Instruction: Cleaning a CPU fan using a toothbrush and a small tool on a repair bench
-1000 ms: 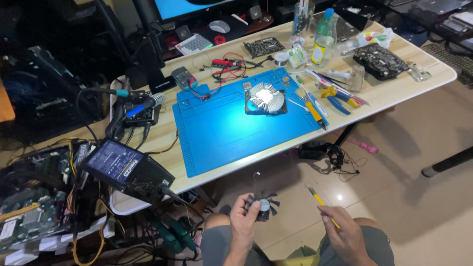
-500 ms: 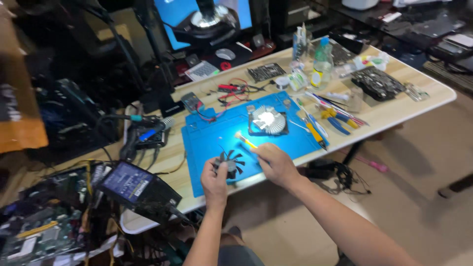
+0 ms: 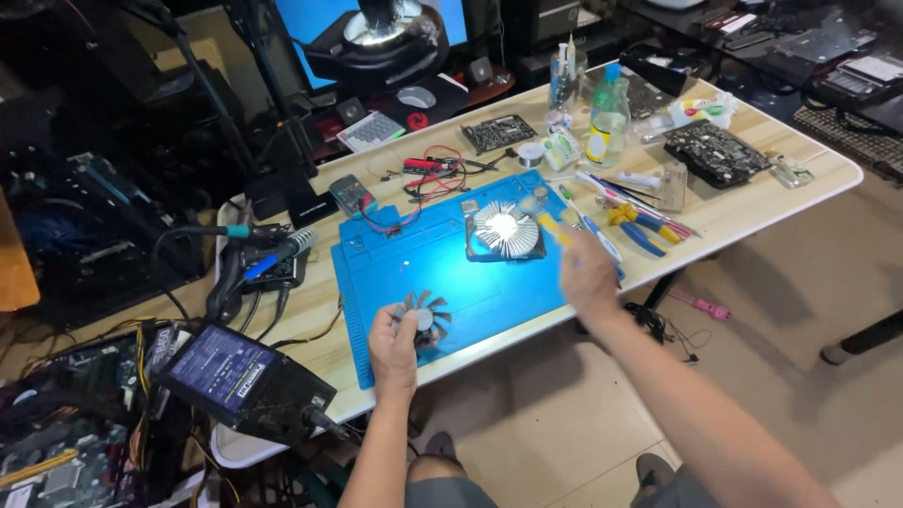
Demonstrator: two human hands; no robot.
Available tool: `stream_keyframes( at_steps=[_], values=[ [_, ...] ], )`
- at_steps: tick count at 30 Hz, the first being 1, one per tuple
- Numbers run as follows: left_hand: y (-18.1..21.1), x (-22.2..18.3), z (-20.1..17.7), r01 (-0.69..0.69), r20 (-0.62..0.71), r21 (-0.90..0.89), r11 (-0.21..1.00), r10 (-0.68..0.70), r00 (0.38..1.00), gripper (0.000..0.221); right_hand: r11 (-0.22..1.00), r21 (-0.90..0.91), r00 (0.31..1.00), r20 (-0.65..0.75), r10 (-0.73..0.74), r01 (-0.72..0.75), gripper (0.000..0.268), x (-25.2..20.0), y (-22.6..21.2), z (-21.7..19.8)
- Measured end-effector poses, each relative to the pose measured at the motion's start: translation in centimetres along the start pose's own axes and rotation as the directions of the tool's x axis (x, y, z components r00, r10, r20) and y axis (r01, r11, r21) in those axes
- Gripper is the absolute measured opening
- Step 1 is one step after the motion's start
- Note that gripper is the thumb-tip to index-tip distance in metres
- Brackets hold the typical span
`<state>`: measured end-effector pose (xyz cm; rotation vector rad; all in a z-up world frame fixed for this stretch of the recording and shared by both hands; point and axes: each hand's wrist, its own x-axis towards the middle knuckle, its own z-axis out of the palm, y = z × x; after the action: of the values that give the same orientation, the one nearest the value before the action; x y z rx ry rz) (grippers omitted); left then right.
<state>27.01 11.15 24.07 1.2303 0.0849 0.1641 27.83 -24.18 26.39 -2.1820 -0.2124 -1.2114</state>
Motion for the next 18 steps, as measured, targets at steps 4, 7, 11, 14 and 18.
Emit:
stream_keyframes(
  at_steps=[4,7,11,14,18],
  values=[
    [1.1,0.0,0.6,0.027,0.024,0.027,0.999,-0.027,0.999,0.017,0.977,-0.211,1.000,-0.015,-0.019,0.016,0.043,2.8,3.7,-3.3],
    [-1.0,1.4,-0.3,-0.044,0.035,0.136,0.990,0.039,0.999,0.019,0.906,-0.421,0.998,0.060,-0.021,0.045,0.047,3.1,6.2,-3.9],
    [-0.3,0.8,0.3,-0.069,0.042,0.192,0.979,0.062,0.997,0.020,0.821,-0.556,0.988,0.004,-0.156,0.131,0.058,0.1,4.5,-5.1],
    [-0.6,1.3,-0.6,-0.120,0.078,0.268,0.956,0.102,0.992,0.021,0.893,-0.391,0.969,-0.006,-0.245,0.224,0.043,-11.7,2.2,-3.8],
    [0.8,0.9,-0.2,-0.092,0.074,0.466,0.880,0.064,0.995,0.035,0.676,0.088,0.324,0.917,0.232,-0.732,0.008,-36.7,-0.8,-4.3]
  ],
)
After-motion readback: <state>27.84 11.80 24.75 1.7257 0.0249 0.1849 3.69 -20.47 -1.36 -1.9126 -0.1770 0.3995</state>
